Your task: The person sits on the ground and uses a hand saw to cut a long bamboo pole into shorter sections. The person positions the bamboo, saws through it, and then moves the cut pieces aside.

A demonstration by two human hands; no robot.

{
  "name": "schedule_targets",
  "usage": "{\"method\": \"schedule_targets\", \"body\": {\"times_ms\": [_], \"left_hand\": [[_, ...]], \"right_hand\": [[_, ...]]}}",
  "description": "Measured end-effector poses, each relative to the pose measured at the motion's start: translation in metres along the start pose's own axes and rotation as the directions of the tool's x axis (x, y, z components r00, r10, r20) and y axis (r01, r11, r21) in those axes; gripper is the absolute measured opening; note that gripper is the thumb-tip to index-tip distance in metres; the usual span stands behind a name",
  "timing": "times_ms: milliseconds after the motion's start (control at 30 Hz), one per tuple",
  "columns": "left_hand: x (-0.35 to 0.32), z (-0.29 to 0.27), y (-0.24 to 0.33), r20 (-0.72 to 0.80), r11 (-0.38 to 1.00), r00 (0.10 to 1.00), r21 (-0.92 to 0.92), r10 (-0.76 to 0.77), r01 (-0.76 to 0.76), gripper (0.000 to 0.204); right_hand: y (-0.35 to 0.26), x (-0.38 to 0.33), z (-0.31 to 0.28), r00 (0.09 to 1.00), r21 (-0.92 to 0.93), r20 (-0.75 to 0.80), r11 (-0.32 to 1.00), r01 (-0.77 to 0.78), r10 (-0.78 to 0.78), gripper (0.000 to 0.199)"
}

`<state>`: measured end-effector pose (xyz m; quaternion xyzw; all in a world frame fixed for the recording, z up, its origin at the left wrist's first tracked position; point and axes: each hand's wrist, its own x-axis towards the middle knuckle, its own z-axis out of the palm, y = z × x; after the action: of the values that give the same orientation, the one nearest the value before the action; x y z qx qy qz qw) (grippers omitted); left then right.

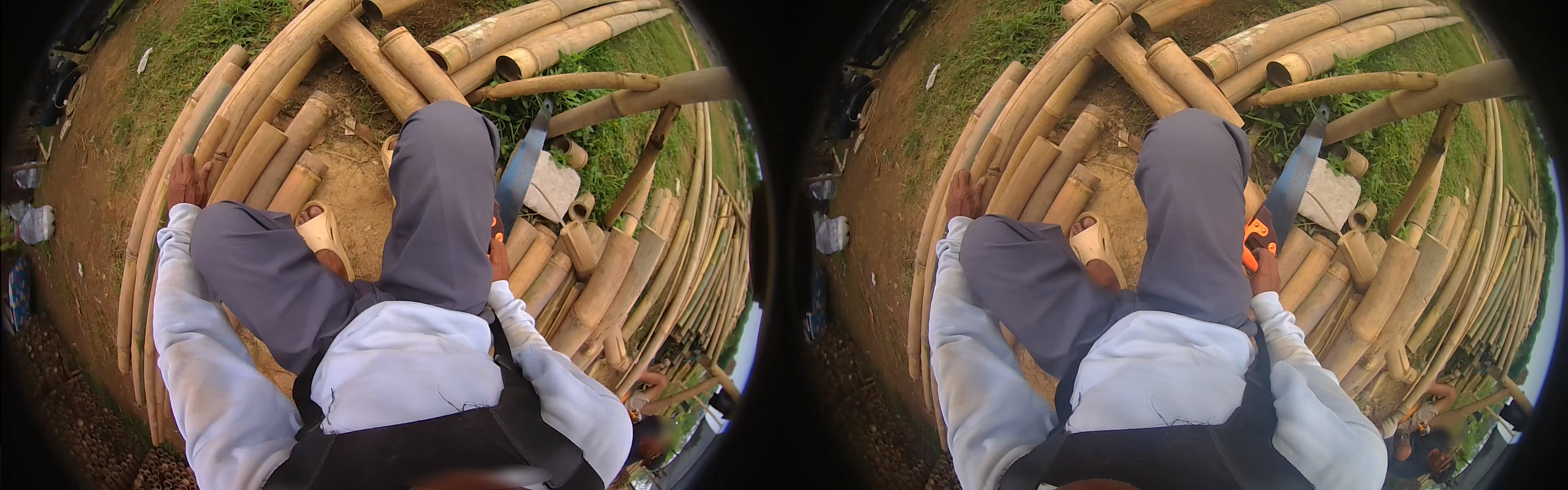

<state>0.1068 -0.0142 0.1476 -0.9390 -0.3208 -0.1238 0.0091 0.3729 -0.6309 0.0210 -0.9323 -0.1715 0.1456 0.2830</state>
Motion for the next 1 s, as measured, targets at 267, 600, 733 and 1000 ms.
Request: {"method": "schedule_targets", "body": {"times_ms": [267,600,733,1000], "left_hand": [[-0.009,-0.004,0.017,-0.087,0.996,0.996,0.083,-0.037,0.044,0.040],[-0.010,0.004,0.029,-0.017,0.985,0.989,0.085,-0.149,0.150,0.045],[-0.007,0.005,0.024,-0.024,0.994,0.994,0.042,-0.103,0.104,0.044],[-0.002,0.004,0.022,0.080,0.975,0.975,0.092,-0.208,0.201,0.072]], "right_hand": [[0.040,0.004,-0.012,0.991,-0.232,0.110,0.968,0.099,-0.075,0.027],[0.020,0.046,-0.046,0.998,-0.108,0.054,0.994,0.027,-0.021,0.029],[-0.007,0.036,-0.061,1.000,0.038,0.007,0.999,0.010,-0.010,0.029],[-0.057,-0.054,-0.128,0.969,0.201,-0.238,0.973,0.112,-0.063,0.031]]}}
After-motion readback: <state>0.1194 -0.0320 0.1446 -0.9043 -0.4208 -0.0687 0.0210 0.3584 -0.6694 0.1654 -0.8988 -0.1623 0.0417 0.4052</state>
